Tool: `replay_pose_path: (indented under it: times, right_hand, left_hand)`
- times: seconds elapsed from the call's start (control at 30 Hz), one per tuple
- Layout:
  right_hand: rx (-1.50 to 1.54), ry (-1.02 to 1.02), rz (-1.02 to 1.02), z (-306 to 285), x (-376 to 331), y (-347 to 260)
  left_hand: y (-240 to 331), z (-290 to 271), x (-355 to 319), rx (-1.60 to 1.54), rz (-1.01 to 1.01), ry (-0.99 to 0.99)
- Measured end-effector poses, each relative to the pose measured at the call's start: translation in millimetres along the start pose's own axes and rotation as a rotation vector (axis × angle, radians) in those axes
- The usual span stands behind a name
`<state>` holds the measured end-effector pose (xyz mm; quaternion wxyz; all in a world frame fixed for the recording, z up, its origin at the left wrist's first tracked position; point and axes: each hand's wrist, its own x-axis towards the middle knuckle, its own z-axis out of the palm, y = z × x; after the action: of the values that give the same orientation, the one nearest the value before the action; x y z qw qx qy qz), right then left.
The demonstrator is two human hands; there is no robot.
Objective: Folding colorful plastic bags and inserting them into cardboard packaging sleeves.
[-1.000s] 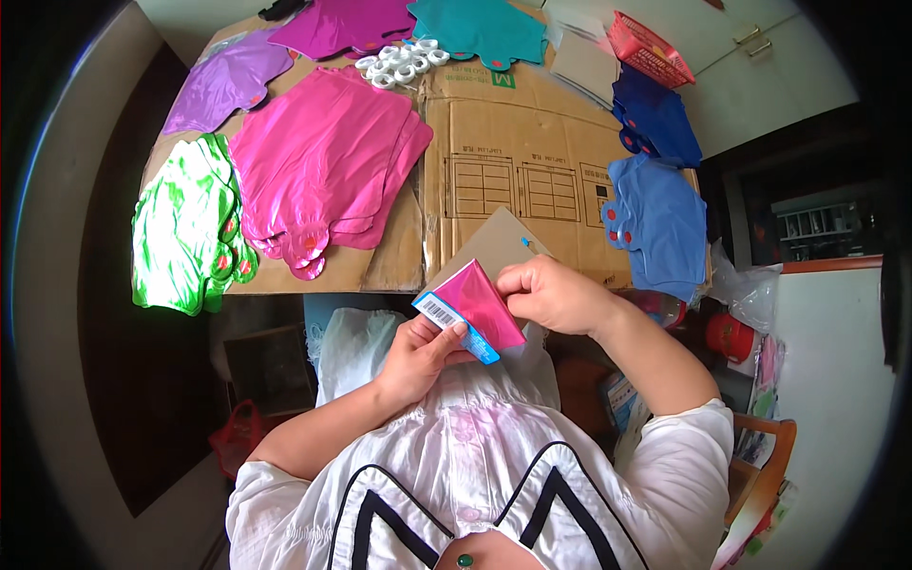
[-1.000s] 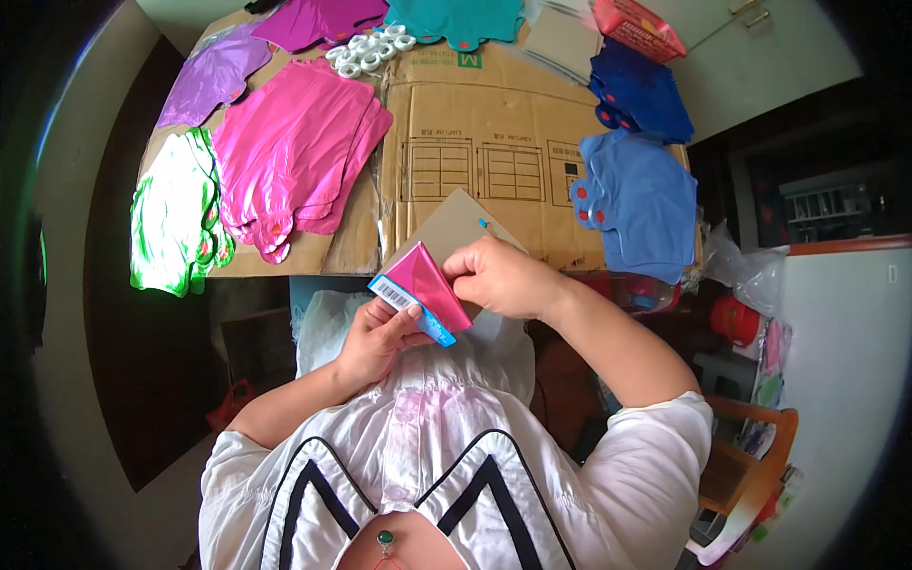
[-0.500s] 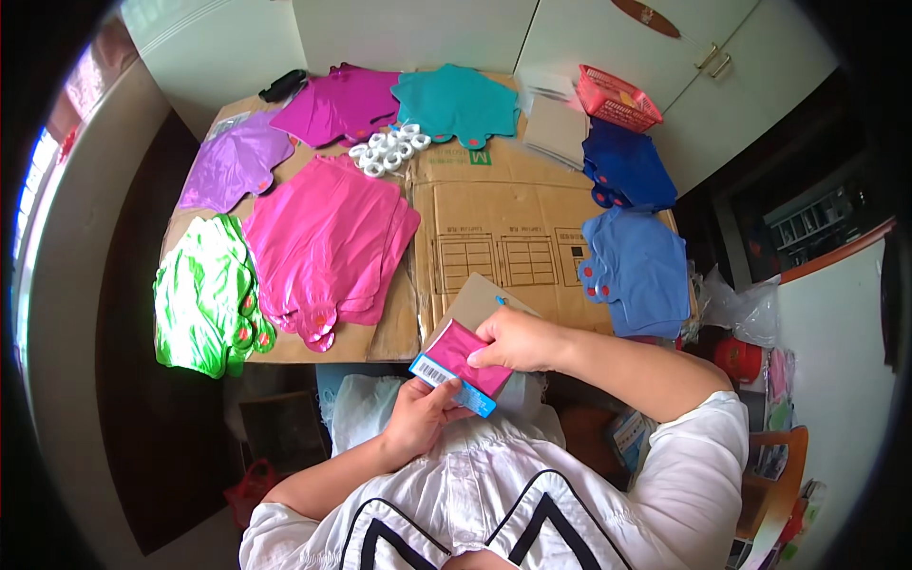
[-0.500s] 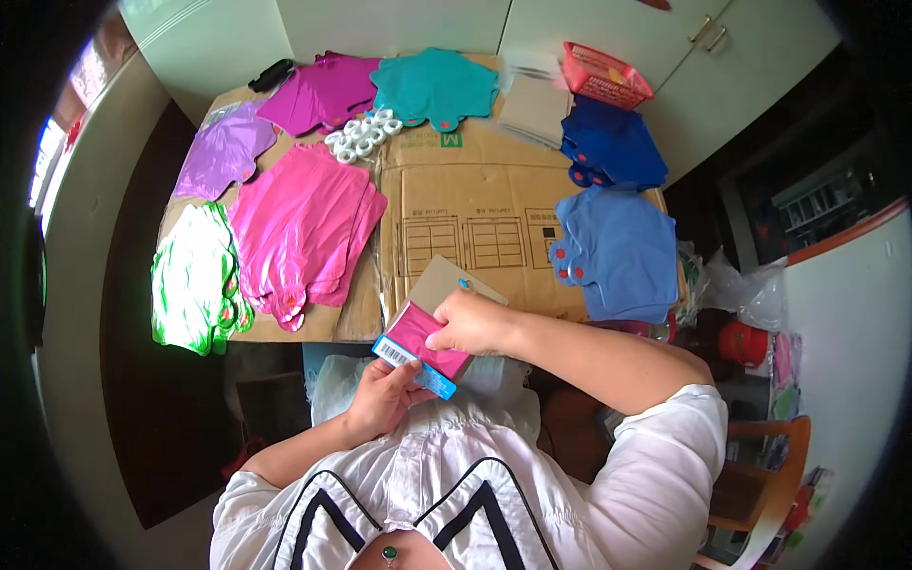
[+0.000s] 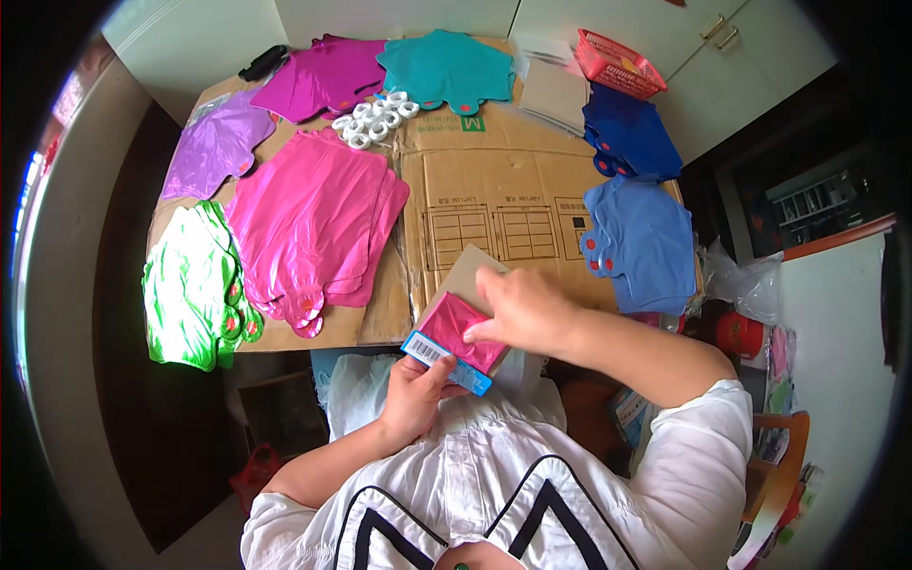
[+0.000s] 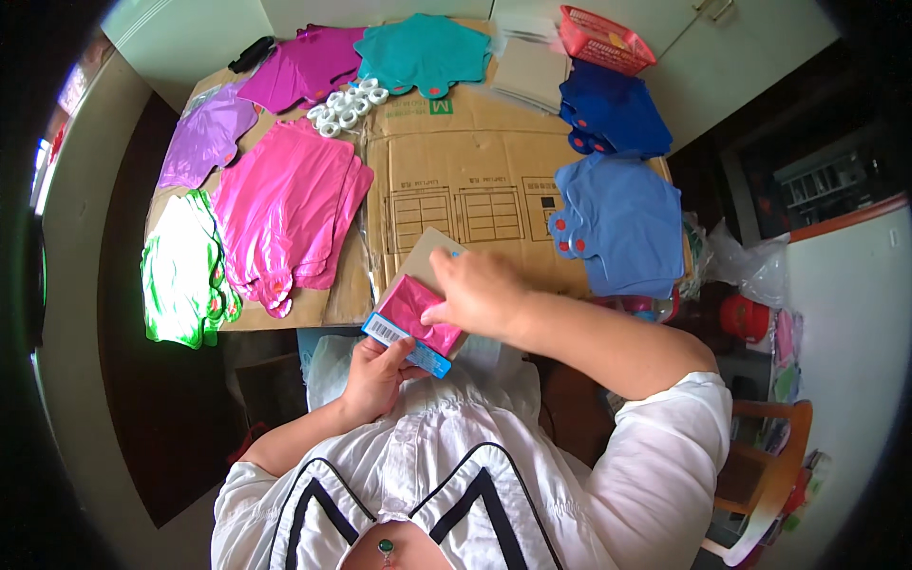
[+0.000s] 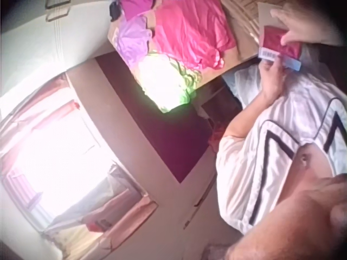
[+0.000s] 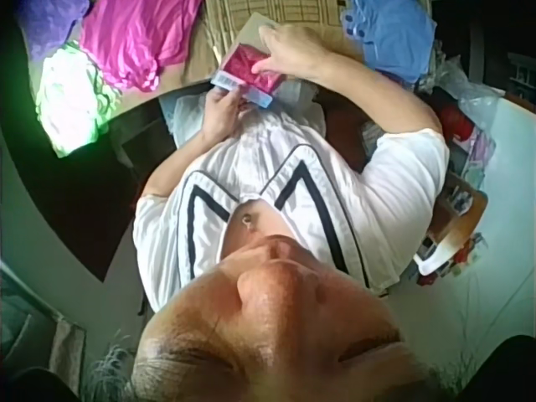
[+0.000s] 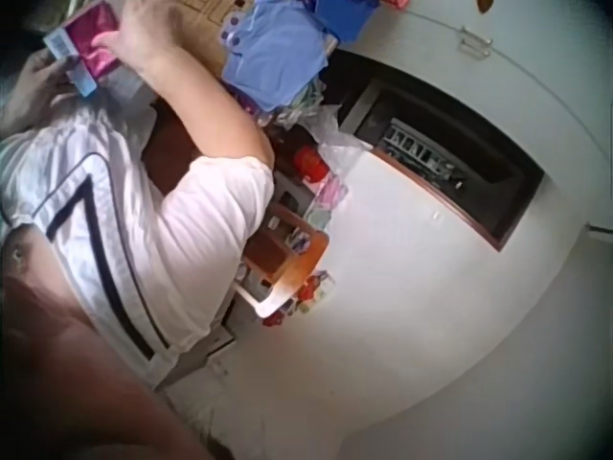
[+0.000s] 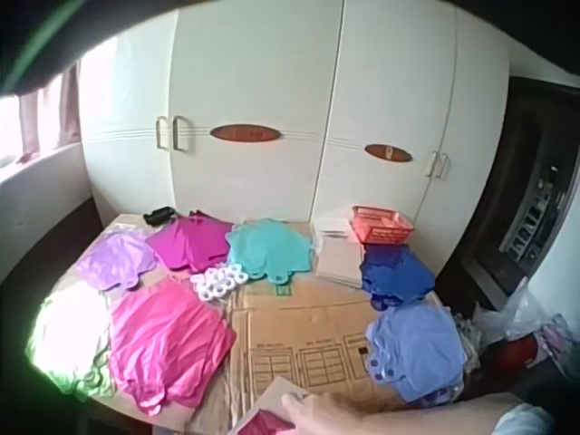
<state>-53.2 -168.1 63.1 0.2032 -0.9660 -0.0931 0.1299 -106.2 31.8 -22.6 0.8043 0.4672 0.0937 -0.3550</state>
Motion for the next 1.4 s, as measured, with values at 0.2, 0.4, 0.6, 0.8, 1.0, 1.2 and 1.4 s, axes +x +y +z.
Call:
replay_pose_path:
  times: [0.2,0.4,0.6,0.8,1.0,1.2,1.4]
  right_hand:
    - [0.325,0.182,0.252,-69,4,53]
    - [0.199,0.321,-0.084,-70,13,89]
    - [-0.068,0.136,-0.642,-48,-19,52]
    - [0.572,0.203,-0.226,-83,-19,74]
    - [0.408,-0.29,-0.591,-33,-8,56]
    - [0.728,-0.562,-0.55,-49,-28,44]
    - [0.665,0.386,-0.073,-79,72,117]
  left_hand:
    - [5,1,-3,0.028,0.03,0.049]
    - [11,3,-1,-0.004,0.016,0.062]
    - [17,-12,-12,0.074,0.037,-0.073]
    - [51,-16,-23,0.099,0.165,-0.139]
    - [63,-33,-22,-0.031,0.278,-0.042]
    - [103,-64,-19,-0.024,0.492,-0.001]
    - [97,-24,8,-0.122,0.386,0.01]
